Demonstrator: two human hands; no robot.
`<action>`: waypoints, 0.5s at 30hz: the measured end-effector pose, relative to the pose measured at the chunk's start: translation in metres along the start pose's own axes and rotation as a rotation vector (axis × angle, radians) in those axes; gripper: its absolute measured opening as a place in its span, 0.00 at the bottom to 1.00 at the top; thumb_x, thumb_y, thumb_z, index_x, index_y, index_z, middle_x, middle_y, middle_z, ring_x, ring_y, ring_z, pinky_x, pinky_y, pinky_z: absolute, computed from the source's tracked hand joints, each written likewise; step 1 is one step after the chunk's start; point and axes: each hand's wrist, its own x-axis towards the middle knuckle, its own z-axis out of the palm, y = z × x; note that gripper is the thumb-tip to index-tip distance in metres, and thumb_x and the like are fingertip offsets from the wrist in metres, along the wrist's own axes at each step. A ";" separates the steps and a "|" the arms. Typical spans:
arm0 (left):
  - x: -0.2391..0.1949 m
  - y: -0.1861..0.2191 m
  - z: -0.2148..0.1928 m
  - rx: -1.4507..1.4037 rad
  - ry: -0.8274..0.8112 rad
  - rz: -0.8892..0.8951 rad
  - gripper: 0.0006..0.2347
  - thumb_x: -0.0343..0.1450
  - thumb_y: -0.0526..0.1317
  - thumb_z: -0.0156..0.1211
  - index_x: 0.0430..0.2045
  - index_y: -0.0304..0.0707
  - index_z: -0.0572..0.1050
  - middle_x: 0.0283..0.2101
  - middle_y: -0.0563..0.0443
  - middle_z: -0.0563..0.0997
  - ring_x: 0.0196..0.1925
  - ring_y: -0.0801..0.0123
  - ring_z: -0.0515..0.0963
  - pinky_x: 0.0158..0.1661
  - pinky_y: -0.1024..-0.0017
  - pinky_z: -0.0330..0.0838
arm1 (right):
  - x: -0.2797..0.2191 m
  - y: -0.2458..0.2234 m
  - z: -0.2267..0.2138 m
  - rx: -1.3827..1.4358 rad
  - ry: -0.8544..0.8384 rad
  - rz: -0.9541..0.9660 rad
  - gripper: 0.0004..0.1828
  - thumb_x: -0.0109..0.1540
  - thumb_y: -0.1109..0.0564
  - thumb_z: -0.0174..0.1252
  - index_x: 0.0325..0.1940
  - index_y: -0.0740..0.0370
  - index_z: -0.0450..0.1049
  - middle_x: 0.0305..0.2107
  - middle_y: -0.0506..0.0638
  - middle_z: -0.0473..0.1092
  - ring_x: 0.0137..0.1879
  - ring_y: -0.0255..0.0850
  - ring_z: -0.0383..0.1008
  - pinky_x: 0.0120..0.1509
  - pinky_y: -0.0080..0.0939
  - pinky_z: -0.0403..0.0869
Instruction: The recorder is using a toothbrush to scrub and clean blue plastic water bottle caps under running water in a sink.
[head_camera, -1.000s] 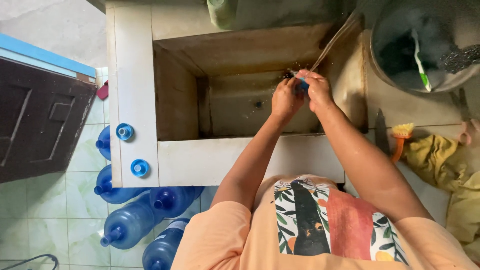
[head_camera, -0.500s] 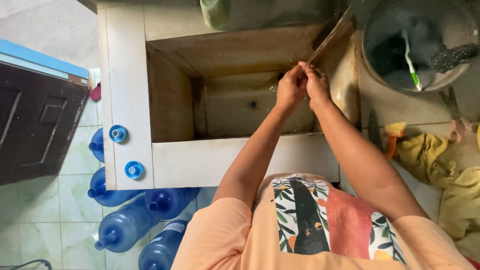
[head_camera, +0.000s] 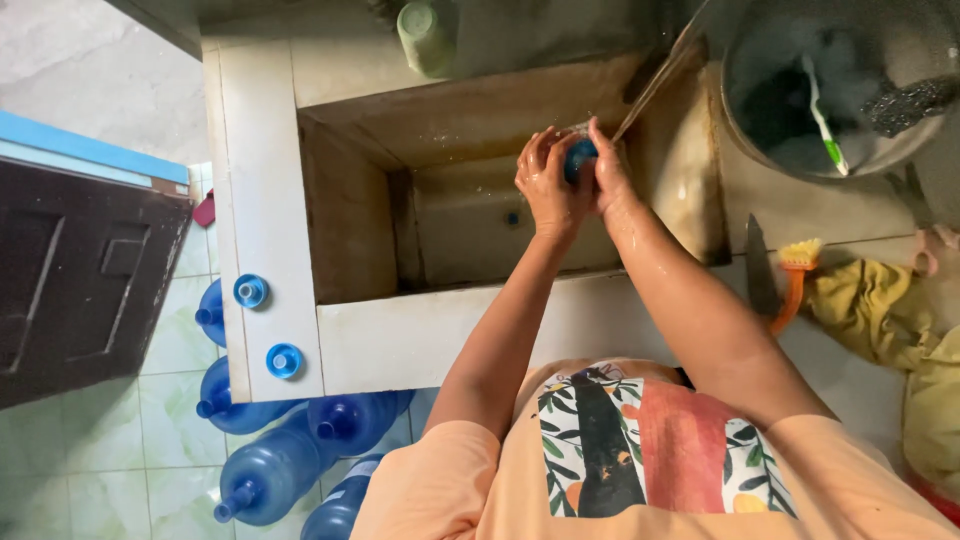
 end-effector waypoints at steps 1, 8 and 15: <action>-0.002 -0.003 0.007 -0.009 -0.007 0.005 0.19 0.61 0.40 0.69 0.46 0.47 0.78 0.59 0.46 0.73 0.65 0.48 0.68 0.61 0.51 0.61 | 0.010 0.000 -0.020 0.003 0.007 -0.010 0.31 0.63 0.27 0.52 0.48 0.54 0.77 0.44 0.49 0.78 0.52 0.43 0.78 0.58 0.46 0.78; -0.008 -0.001 0.044 -0.575 -0.080 -0.268 0.13 0.73 0.36 0.62 0.53 0.41 0.76 0.60 0.43 0.72 0.62 0.56 0.74 0.61 0.62 0.71 | 0.005 -0.010 -0.041 0.117 0.082 -0.141 0.27 0.63 0.31 0.56 0.46 0.56 0.78 0.41 0.50 0.78 0.45 0.44 0.80 0.55 0.46 0.79; -0.001 -0.027 0.088 -1.523 -0.097 -0.866 0.10 0.81 0.42 0.52 0.44 0.32 0.74 0.43 0.48 0.79 0.46 0.63 0.77 0.49 0.66 0.74 | 0.025 -0.005 -0.030 0.070 0.100 -0.291 0.23 0.64 0.37 0.60 0.41 0.60 0.78 0.38 0.51 0.79 0.44 0.44 0.80 0.52 0.45 0.78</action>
